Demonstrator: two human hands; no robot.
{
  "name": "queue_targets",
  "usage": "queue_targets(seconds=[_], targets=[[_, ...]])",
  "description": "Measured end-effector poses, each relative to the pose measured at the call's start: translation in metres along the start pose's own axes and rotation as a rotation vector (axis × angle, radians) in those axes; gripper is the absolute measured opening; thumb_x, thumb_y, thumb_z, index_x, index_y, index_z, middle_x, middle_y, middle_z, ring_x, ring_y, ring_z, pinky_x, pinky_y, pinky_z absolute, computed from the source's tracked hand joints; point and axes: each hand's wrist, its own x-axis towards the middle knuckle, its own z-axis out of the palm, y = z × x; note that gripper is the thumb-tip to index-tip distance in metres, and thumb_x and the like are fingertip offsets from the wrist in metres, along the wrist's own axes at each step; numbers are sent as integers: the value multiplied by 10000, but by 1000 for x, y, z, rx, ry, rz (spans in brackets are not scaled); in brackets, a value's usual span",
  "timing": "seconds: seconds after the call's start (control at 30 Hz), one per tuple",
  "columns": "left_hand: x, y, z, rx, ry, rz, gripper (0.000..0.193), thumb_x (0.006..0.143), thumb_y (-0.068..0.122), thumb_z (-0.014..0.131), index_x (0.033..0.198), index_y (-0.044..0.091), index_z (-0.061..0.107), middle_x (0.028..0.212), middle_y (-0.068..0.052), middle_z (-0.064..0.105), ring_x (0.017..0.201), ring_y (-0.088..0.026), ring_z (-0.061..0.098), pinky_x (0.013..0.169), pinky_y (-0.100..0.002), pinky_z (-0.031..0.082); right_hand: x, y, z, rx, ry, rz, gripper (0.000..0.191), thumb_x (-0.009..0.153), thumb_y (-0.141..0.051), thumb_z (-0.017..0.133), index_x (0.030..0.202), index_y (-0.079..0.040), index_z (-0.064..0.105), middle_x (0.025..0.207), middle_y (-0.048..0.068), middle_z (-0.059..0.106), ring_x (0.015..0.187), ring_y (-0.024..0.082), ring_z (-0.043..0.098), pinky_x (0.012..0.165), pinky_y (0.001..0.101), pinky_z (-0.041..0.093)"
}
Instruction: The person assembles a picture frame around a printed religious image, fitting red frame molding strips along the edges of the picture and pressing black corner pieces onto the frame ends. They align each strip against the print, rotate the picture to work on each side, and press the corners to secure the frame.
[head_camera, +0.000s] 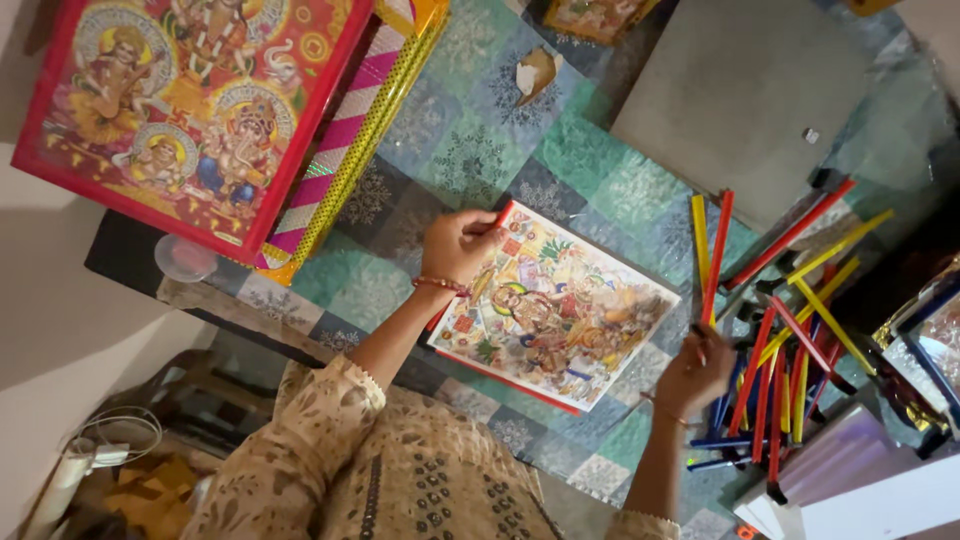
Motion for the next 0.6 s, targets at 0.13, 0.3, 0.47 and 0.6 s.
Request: queue_targets(seconds=[0.13, 0.3, 0.47, 0.6], targets=[[-8, 19, -6, 99, 19, 48, 245, 887, 130, 783, 1075, -26, 757, 890, -88, 798, 784, -111, 750, 683, -254, 586, 47, -53, 11, 690, -277, 257, 325, 941, 37, 689, 1255, -32, 642, 1155, 51, 697, 1069, 158, 696, 934, 271, 583], [-12, 32, -3, 74, 16, 55, 245, 886, 138, 807, 1067, -19, 759, 892, -93, 804, 781, -109, 756, 689, -258, 586, 97, -145, 72, 671, -867, 116, 331, 917, 11, 758, 1241, -2, 693, 1123, 86, 731, 1065, 142, 686, 921, 275, 568], [-10, 33, 4, 48, -2, 85, 272, 879, 133, 797, 1100, -19, 751, 926, -105, 808, 807, -120, 766, 717, -262, 595, 123, -192, 111, 700, -1077, -70, 263, 935, -15, 731, 1198, -2, 723, 1138, 69, 748, 1067, 122, 697, 947, 286, 573], [-9, 36, 10, 43, -8, 69, 257, 882, 135, 793, 1081, -22, 751, 921, -109, 807, 801, -128, 778, 716, -267, 607, 138, -199, 122, 487, -1231, -244, 234, 949, -70, 722, 1177, -28, 752, 1077, 52, 772, 972, 110, 682, 855, 289, 569]])
